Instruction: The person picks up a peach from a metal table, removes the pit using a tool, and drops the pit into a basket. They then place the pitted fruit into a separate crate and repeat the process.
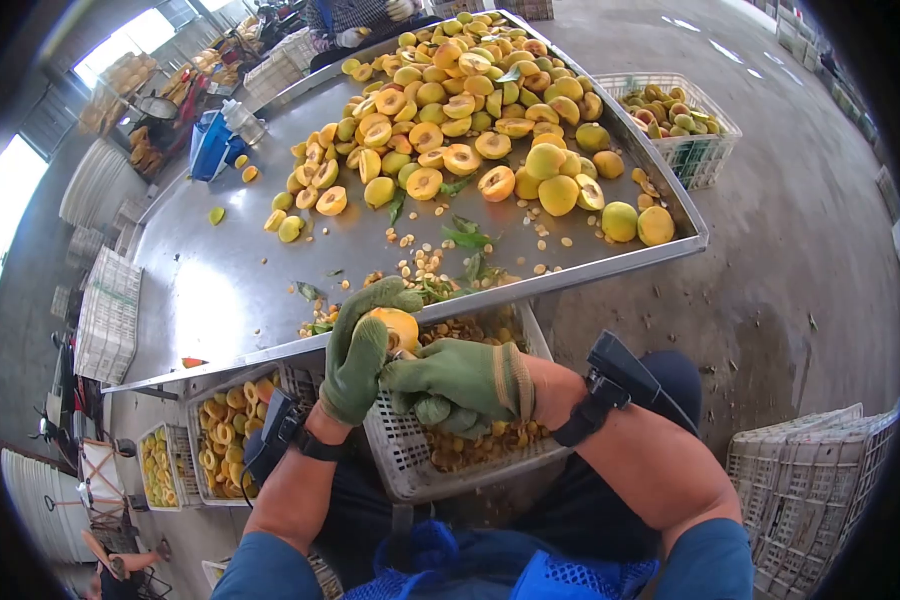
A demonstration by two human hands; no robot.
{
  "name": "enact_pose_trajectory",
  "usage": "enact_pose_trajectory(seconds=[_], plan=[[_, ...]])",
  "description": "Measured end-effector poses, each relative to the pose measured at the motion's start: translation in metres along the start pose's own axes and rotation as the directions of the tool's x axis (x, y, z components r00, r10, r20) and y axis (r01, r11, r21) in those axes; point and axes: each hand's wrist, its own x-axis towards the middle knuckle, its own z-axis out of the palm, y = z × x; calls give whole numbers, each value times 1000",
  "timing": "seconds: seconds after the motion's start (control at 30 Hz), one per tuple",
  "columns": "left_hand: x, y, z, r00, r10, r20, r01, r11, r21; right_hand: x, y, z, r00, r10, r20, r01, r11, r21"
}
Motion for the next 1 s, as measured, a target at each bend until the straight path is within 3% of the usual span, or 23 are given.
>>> enact_pose_trajectory(seconds=[0.07, 0.2, 0.3, 0.43, 0.67, 0.87, 0.93, 1.0], plan=[[-2, 7, 9, 998, 7, -62, -13, 995, -102, 0, 0, 4, 1000, 15, -6, -15, 999, 33], [0, 8, -3, 993, -84, 80, 96, 983, -157, 7, 10, 1, 993, 18, 120, -42, 978, 206], [6, 11, -12, 988, -48, 149, 68, 989, -130, 7, 11, 1, 983, -45, 175, -7, 958, 287], [1, 6, 3, 997, 39, -73, -43, 998, -53, 5, 7, 1, 977, -99, 187, 37, 951, 307], [3, 19, -1, 1000, 2, 21, 0, 994, -110, 14, 18, 2, 939, -141, 314, 10, 923, 385], [12, 24, -2, 998, 34, 61, -32, 999, -42, 12, 11, 15, 974, -204, 95, 177, 955, 237], [14, 28, -5, 990, -33, 135, 50, 991, -124, 11, 9, 14, 980, -162, 114, 130, 960, 247], [16, 24, -4, 992, -3, 123, 17, 993, -118, 11, 9, 10, 972, -152, 180, 95, 951, 293]])
